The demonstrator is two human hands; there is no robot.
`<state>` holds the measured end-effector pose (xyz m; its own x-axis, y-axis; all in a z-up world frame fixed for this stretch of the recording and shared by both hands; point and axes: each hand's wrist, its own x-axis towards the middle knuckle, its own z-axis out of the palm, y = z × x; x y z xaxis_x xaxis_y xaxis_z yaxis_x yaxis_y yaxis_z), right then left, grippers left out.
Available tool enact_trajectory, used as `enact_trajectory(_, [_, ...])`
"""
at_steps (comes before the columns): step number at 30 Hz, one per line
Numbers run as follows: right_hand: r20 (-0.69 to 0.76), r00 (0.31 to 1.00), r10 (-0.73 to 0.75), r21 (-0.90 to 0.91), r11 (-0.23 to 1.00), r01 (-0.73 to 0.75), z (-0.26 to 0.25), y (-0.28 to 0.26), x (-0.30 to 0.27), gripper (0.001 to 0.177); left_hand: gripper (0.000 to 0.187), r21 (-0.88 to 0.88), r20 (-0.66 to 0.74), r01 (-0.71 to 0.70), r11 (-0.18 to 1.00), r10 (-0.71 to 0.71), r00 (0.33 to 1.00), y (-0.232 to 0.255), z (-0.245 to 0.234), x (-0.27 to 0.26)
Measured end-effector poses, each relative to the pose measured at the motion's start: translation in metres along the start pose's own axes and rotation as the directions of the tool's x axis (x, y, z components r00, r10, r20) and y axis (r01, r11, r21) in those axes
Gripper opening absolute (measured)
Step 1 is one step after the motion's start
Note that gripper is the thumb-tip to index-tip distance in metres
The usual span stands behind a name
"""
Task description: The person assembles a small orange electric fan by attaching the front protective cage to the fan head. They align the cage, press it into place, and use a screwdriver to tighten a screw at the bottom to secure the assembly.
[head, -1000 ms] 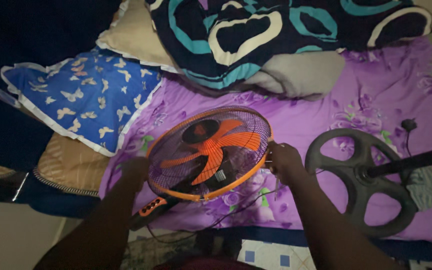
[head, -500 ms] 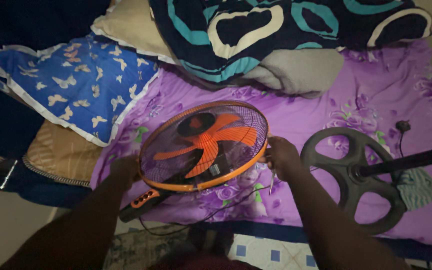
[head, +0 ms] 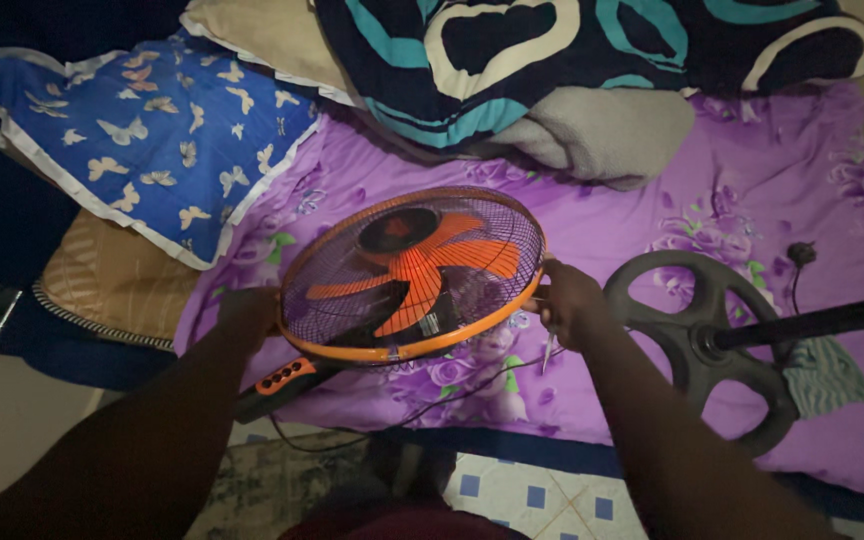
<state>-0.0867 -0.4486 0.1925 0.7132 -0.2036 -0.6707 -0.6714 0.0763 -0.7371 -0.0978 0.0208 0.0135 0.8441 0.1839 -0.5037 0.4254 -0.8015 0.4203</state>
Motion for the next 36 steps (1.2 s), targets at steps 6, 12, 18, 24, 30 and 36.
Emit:
enact_trajectory(6, [0.107, 0.978, -0.181, -0.131, 0.972, 0.195, 0.001, 0.013, -0.031, 0.040, 0.020, 0.333, -0.069, -0.166, 0.928, 0.200, 0.977, -0.026, 0.011, 0.018])
enact_trajectory(12, [0.377, 0.789, -0.485, -0.471, 0.633, 0.614, -0.007, 0.034, -0.048, 0.047, 0.025, 0.647, -0.195, -0.387, 0.657, 0.633, 0.749, -0.055, 0.032, -0.001])
enact_trajectory(18, [0.041, 0.997, -0.063, -0.049, 0.997, 0.065, 0.018, 0.038, -0.067, 0.039, 0.030, 0.538, -0.071, -0.316, 0.781, 0.416, 0.907, -0.026, 0.036, -0.048])
enact_trajectory(24, [0.247, 0.965, -0.086, -0.045, 0.994, 0.100, 0.025, 0.060, -0.077, 0.032, 0.028, 0.641, -0.052, -0.415, 0.646, 0.576, 0.816, -0.008, 0.034, -0.088])
enact_trajectory(30, [0.289, 0.954, -0.085, 0.069, 0.995, 0.068, 0.040, 0.067, -0.089, 0.025, 0.021, 0.556, -0.029, -0.187, 0.810, 0.244, 0.969, 0.019, 0.030, -0.114])
enact_trajectory(36, [0.206, 0.973, -0.105, 0.013, 0.994, 0.105, 0.049, 0.060, -0.097, 0.025, 0.017, 0.365, -0.154, -0.182, 0.913, 0.252, 0.955, 0.020, 0.035, -0.120])
